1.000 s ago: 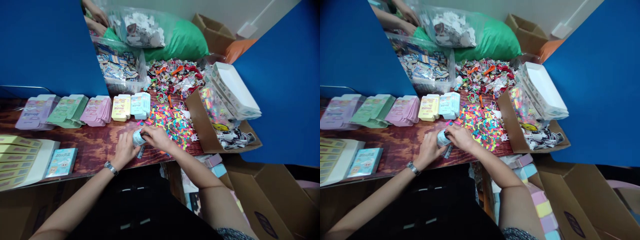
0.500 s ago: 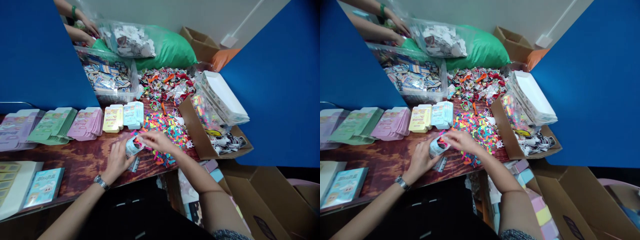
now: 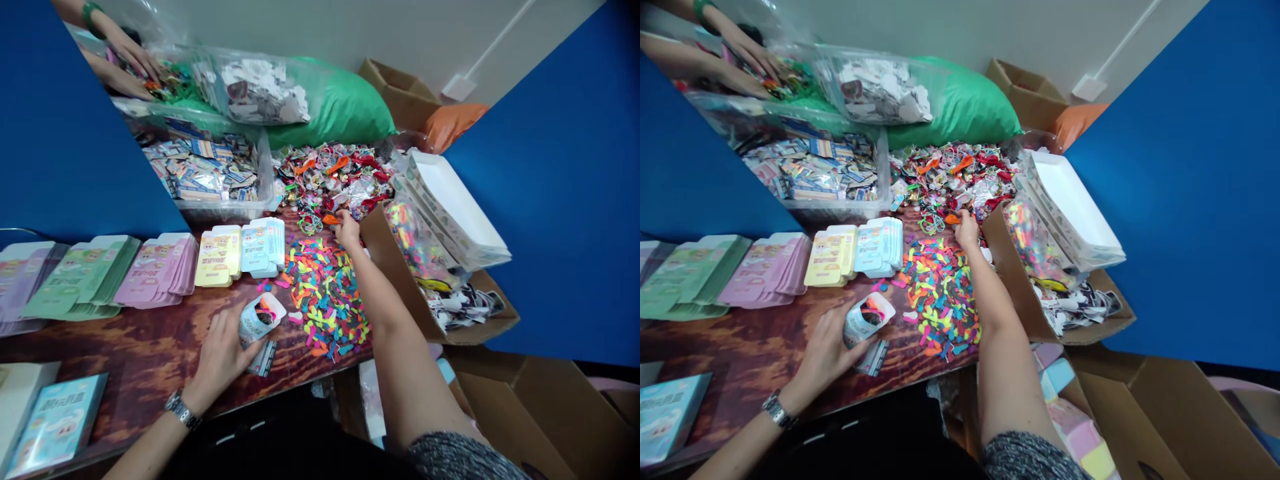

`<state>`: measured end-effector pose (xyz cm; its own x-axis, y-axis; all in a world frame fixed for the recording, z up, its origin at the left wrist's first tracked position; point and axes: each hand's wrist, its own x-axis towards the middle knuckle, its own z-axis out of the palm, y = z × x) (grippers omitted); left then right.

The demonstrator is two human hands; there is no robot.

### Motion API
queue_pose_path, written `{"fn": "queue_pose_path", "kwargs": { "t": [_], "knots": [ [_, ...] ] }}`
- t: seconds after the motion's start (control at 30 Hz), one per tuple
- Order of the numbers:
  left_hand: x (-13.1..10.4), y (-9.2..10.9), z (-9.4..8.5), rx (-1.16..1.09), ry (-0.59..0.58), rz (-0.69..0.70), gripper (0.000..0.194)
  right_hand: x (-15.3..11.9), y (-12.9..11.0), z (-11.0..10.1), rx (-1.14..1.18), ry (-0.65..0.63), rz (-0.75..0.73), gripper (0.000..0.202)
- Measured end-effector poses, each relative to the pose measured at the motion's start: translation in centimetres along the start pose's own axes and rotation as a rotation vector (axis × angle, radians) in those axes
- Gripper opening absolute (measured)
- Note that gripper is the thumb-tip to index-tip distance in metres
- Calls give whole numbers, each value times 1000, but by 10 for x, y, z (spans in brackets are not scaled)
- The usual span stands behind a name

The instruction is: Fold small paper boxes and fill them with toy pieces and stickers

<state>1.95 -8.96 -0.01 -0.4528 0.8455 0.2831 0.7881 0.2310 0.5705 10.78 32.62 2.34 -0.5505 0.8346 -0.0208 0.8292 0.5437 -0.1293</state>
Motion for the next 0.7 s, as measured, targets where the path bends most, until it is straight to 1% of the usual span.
{"fn": "queue_pose_path", "kwargs": {
  "t": [0.1, 0.2, 0.37, 0.5, 0.6, 0.7],
  "knots": [
    [1, 0, 1, -9, -12, -7, 68, 13, 10, -8, -78, -23, -17, 49],
    [2, 1, 3, -21, -23, -12, 68, 19, 13, -10, -166, -117, -71, 42],
    [4, 4, 4, -22, -46, -24, 67, 22, -1, -7, -324, -261, -174, 36],
    [6, 8, 3, -39, -74, -27, 67, 30, -13, -13, -438, -351, -248, 33],
    [7, 10, 5, -44, -79, -40, 66, 34, -19, -18, -495, -388, -313, 34],
    [7, 10, 8, -54, -83, -53, 65, 35, -24, -19, -533, -408, -361, 33]
  ]
}}
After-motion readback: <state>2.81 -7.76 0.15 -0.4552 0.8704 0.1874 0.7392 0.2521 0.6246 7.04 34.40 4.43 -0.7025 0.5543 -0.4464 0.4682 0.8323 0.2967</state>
